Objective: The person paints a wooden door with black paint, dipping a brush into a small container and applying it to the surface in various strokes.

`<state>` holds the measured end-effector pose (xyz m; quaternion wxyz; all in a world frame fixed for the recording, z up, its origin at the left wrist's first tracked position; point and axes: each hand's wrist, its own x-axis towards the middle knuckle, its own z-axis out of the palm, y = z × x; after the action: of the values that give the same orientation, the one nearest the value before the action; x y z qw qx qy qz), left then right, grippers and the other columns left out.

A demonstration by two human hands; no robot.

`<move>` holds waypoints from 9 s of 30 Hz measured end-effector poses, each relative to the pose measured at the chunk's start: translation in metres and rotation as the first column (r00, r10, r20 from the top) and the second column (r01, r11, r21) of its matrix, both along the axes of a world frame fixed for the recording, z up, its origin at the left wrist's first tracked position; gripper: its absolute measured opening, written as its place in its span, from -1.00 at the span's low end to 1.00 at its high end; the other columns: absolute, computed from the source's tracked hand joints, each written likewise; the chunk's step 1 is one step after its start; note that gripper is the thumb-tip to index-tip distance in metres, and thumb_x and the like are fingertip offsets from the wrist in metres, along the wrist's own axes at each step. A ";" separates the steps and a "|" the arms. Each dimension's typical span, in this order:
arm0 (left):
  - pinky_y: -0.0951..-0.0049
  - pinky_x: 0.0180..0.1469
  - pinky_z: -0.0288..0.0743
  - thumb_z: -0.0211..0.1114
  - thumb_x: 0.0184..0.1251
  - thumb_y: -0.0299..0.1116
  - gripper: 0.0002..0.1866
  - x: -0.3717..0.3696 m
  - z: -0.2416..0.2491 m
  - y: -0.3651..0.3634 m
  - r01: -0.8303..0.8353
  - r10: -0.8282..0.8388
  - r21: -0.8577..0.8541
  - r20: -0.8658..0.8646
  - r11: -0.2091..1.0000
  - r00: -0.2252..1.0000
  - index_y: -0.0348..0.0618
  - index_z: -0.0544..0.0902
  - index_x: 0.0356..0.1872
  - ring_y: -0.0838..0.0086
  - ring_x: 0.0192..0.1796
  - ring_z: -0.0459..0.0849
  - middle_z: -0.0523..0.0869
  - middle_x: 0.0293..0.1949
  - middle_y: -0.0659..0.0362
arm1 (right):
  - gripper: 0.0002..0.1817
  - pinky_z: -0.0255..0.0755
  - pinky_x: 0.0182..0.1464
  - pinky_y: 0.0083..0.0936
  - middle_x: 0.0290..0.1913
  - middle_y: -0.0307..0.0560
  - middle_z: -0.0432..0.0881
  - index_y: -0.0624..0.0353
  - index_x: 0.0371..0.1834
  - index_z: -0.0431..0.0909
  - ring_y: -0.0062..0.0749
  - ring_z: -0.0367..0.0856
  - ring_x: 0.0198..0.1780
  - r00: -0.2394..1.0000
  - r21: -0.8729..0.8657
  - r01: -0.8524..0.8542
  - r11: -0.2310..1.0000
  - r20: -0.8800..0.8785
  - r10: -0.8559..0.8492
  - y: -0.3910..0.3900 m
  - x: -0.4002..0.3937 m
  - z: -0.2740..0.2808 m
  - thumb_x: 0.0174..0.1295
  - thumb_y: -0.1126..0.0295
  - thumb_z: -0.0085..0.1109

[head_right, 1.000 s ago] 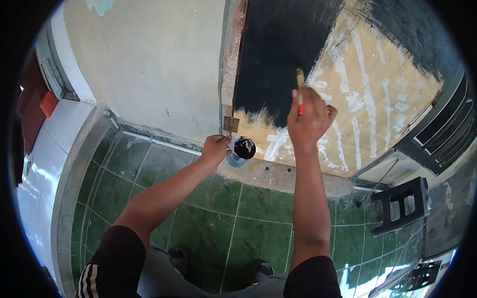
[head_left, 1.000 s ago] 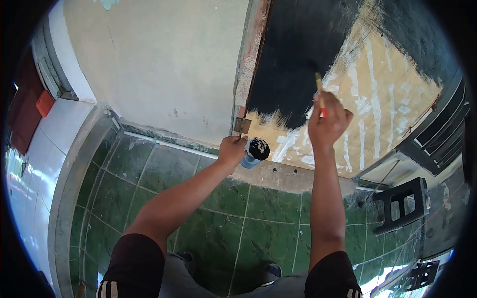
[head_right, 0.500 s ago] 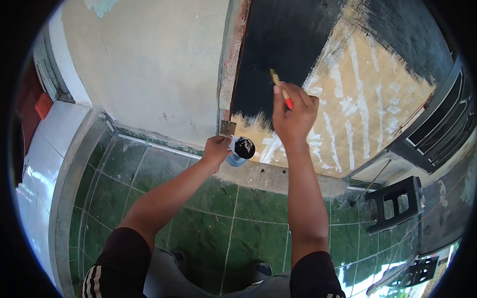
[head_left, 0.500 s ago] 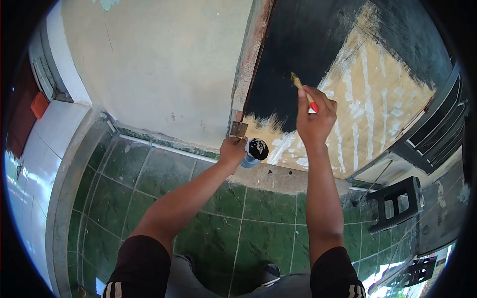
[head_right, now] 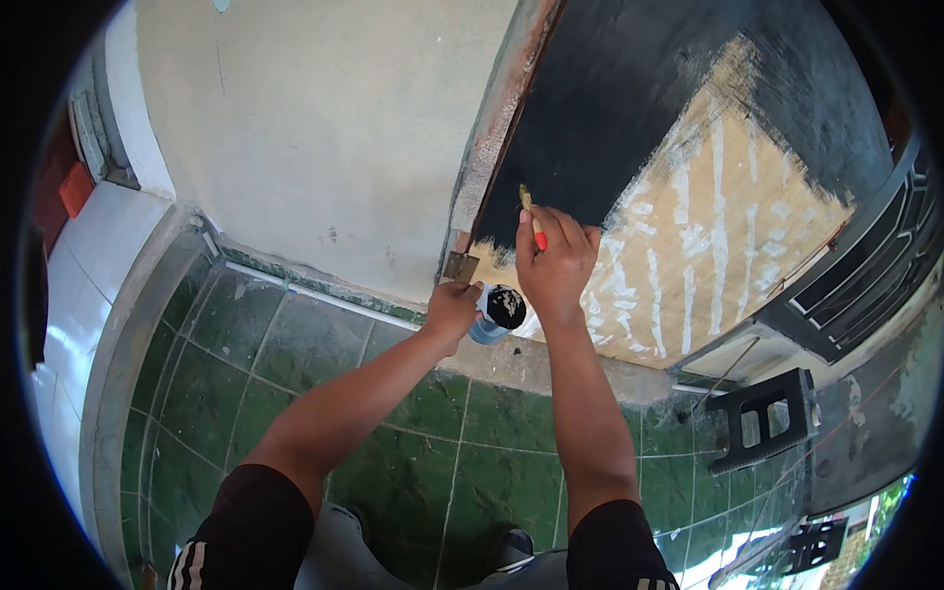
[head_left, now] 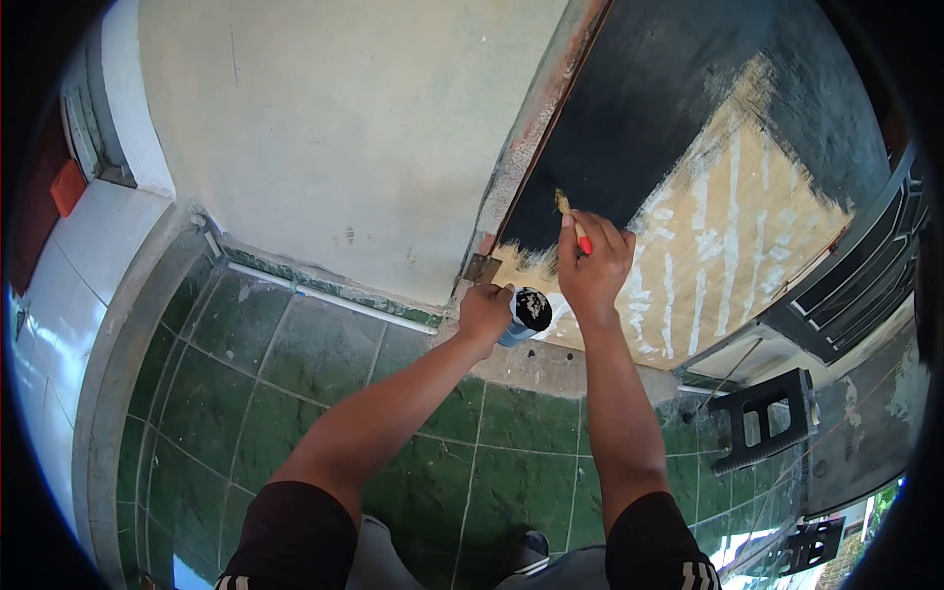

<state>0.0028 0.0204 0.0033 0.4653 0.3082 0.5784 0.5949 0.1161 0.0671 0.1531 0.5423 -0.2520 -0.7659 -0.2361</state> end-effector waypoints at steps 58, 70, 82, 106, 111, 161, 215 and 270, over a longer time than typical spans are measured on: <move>0.43 -0.44 0.54 0.31 0.49 -0.26 -0.65 0.004 -0.042 -0.013 -0.062 0.061 -0.035 -0.033 0.997 0.998 -0.44 0.67 -0.35 0.46 -0.50 0.64 0.67 -0.47 0.10 | -0.83 0.33 0.00 -0.22 -0.15 -0.26 0.77 -0.09 -0.08 0.76 -0.34 0.71 -0.21 0.925 -0.337 0.166 0.927 0.379 -0.027 0.038 0.127 -0.055 0.32 0.34 0.24; 0.46 -0.14 0.70 0.28 0.52 -0.25 -0.68 -0.006 -0.051 -0.005 0.014 -0.022 -0.110 -0.074 0.994 0.997 -0.42 0.67 -0.12 0.47 -0.23 0.69 0.68 -0.23 0.11 | -0.82 0.37 -0.01 -0.24 -0.05 -0.29 0.72 0.05 -0.09 0.71 -0.39 0.66 -0.19 0.799 -0.313 0.266 0.912 0.600 -0.028 0.018 0.146 -0.145 0.33 0.33 0.17; 0.44 -0.18 0.71 0.29 0.52 -0.24 -0.68 0.010 -0.038 -0.011 0.017 -0.022 -0.085 -0.064 0.996 0.998 -0.39 0.66 -0.24 0.46 -0.29 0.67 0.65 -0.31 0.13 | -0.79 0.34 -0.10 -0.28 -0.09 -0.22 0.75 0.05 -0.05 0.71 -0.29 0.66 -0.29 0.996 -0.023 0.090 0.996 -0.021 -0.091 0.016 0.135 0.015 0.26 0.37 0.33; 0.39 -0.44 0.47 0.30 0.49 -0.23 -0.63 0.001 -0.032 -0.017 -0.055 0.054 -0.002 -0.151 0.998 0.987 -0.42 0.66 -0.36 0.47 -0.52 0.63 0.65 -0.51 0.12 | -0.74 0.56 -0.22 -0.23 -0.33 0.17 0.72 0.24 -0.26 0.75 0.02 0.71 -0.35 0.970 -0.814 -0.067 0.577 0.081 0.227 -0.033 0.097 -0.016 0.30 0.23 0.32; 0.47 -0.21 0.67 0.26 0.54 -0.21 -0.64 0.002 -0.018 -0.024 0.027 -0.037 -0.061 -0.169 0.998 0.985 -0.43 0.70 -0.22 0.50 -0.28 0.69 0.71 -0.31 0.12 | -0.72 0.57 -0.18 -0.16 -0.41 0.17 0.71 0.23 -0.30 0.75 0.10 0.70 -0.32 0.937 -0.857 0.059 0.512 0.224 0.267 -0.031 0.081 -0.045 0.26 0.21 0.29; 0.43 -0.21 0.65 0.31 0.51 -0.22 -0.66 0.005 -0.025 -0.013 -0.006 0.003 -0.017 -0.174 1.000 0.985 -0.41 0.69 -0.21 0.51 -0.30 0.67 0.68 -0.32 0.16 | -0.64 0.41 -0.35 -0.35 -0.59 -0.04 0.62 0.35 -0.37 0.72 -0.38 0.54 -0.52 0.996 -0.936 -0.047 0.348 -0.016 0.090 0.011 0.112 -0.058 0.28 0.18 0.32; 0.43 -0.25 0.64 0.27 0.53 -0.22 -0.65 -0.030 -0.054 -0.003 -0.216 0.212 -0.070 -0.063 0.974 0.975 -0.41 0.70 -0.26 0.42 -0.31 0.71 0.72 -0.30 0.06 | -0.81 0.53 -0.15 -0.28 -0.26 0.07 0.68 0.21 -0.10 0.75 -0.08 0.66 -0.27 0.946 -0.711 -0.043 0.702 0.197 0.257 0.016 0.048 -0.108 0.28 0.41 0.34; 0.12 -0.25 0.48 0.34 0.40 -0.16 -0.61 -0.056 -0.070 -0.029 -0.330 0.256 -0.191 -0.331 0.924 0.908 -0.39 0.71 -0.40 0.11 -0.38 0.70 0.73 -0.44 -0.11 | -0.87 0.55 -0.23 -0.28 -0.29 0.06 0.70 0.31 -0.21 0.72 -0.04 0.69 -0.34 0.964 -0.601 -0.129 0.789 0.110 0.242 0.020 -0.005 -0.078 0.28 0.47 0.31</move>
<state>-0.0528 -0.0087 -0.0670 0.3110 0.2445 0.7504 0.5295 0.1107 0.0869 0.0752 0.3862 -0.3084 -0.8681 0.0457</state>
